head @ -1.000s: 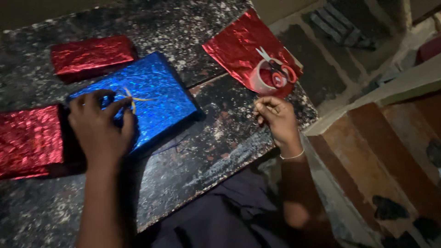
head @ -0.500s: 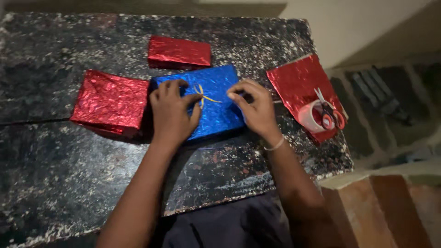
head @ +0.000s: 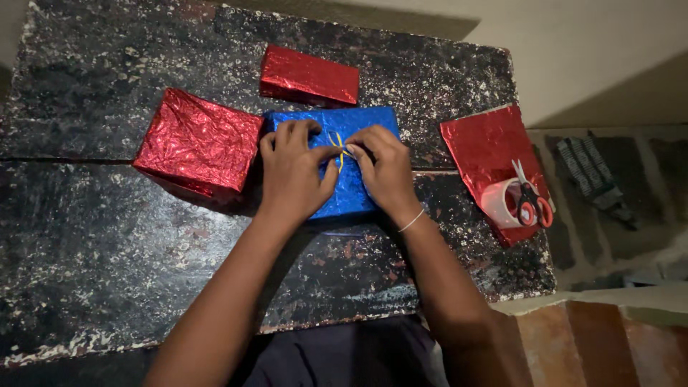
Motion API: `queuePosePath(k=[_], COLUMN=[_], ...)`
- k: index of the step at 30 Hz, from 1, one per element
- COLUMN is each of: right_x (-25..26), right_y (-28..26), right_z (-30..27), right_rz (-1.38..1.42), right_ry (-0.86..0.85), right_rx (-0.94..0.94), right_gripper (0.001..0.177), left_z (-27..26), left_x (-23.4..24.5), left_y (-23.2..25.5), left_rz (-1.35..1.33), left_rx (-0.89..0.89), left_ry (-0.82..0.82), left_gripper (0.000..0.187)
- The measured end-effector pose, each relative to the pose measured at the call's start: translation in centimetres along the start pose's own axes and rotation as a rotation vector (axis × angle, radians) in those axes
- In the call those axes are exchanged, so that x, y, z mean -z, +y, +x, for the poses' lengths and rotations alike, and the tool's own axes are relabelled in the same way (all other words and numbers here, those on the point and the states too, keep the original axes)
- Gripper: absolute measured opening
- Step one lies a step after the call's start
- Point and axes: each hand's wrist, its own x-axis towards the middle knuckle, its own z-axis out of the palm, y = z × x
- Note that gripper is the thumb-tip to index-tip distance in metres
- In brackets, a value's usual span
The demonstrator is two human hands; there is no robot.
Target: The person ties ribbons around two already-wrapped gift boxes on a table. They use a yellow ribbon on a blue box and a blue ribbon on a red box, then adjust the ribbons and place the boxes aside.
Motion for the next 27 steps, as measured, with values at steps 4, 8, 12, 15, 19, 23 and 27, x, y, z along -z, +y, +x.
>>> queuePosePath(k=[4, 8, 12, 15, 19, 23, 27], right_x=[0.0, 0.1, 0.2, 0.2, 0.3, 0.1, 0.1], right_y=[-0.2, -0.3, -0.2, -0.2, -0.2, -0.3, -0.3], right_z=[0.0, 0.0, 0.0, -0.1, -0.1, -0.1, -0.2], right_rz=[-0.021, -0.026, -0.018, -0.013, -0.020, -0.032, -0.068], right_ry=[-0.007, -0.038, -0.043, -0.045, -0.044, -0.042, -0.044], right_rx=[0.053, 0.042, 0.049, 0.053, 0.063, 0.067, 0.101], right_gripper=[0.006, 0.007, 0.009, 0.009, 0.010, 0.010, 0.011], left_z=[0.2, 0.2, 0.2, 0.2, 0.1, 0.1, 0.2], left_x=[0.1, 0.1, 0.0, 0.0, -0.2, -0.4, -0.4], left_y=[0.0, -0.1, -0.2, -0.4, -0.9, -1.1, -1.2], left_rz=[-0.010, -0.007, -0.009, -0.029, -0.055, -0.084, -0.094], left_rx=[0.017, 0.017, 0.021, 0.029, 0.040, 0.052, 0.070], left_ry=[-0.022, -0.024, -0.031, -0.037, -0.044, -0.014, 0.011], left_gripper=[0.020, 0.022, 0.022, 0.021, 0.021, 0.020, 0.026])
